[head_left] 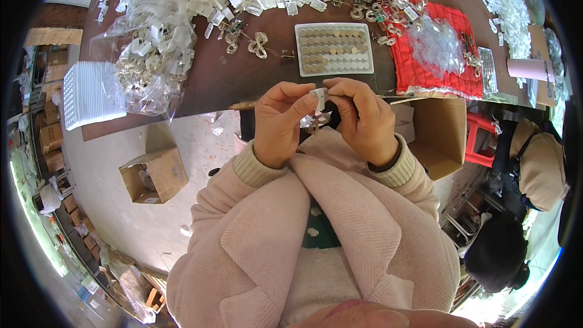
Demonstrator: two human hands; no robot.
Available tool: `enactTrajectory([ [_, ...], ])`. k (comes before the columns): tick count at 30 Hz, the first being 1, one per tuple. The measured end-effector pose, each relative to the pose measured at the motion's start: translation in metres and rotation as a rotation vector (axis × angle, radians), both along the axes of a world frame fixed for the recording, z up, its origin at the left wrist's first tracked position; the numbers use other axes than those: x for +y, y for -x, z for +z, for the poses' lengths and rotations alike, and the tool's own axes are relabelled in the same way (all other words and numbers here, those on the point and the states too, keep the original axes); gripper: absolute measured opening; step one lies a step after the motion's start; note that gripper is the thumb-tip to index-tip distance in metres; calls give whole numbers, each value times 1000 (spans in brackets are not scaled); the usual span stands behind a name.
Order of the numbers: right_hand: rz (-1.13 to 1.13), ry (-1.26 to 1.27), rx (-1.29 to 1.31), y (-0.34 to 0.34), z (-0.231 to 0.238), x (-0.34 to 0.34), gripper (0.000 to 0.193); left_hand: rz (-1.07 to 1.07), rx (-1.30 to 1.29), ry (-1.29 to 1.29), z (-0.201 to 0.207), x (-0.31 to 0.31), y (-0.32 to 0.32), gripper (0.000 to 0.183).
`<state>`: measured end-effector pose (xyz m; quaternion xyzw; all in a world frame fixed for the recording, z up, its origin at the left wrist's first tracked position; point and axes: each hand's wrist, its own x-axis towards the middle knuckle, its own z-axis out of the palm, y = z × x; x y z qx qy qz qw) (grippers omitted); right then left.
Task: The person assembles small electronic components by hand, inserting metal pieces into white plastic housings and placing them into a compartmentalized tray. The person repeatedly picks up parts from a pile, fits them together, and arranges the finished units in the tray.
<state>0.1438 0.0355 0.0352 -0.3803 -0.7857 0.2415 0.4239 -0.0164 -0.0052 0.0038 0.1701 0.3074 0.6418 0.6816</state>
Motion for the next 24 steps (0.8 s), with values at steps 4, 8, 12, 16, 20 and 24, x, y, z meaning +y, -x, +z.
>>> enactTrajectory([
  [4,1,36,-17,-1,1,-1,13,-21,9,-24,-3,0,1,16],
  [8,43,-1,-34,2,-4,0,13,-37,23,-44,0,3,5,14],
  [12,-10,42,38,2,-9,2,18,-67,-97,116,13,11,20,15],
  [16,-34,101,96,-2,-11,3,24,-35,563,42,16,33,47,23],
  [20,-35,127,89,-4,-12,1,24,72,1714,-190,2,53,48,34],
  [24,-34,88,90,-7,-13,3,24,110,1922,-244,-6,63,45,30],
])
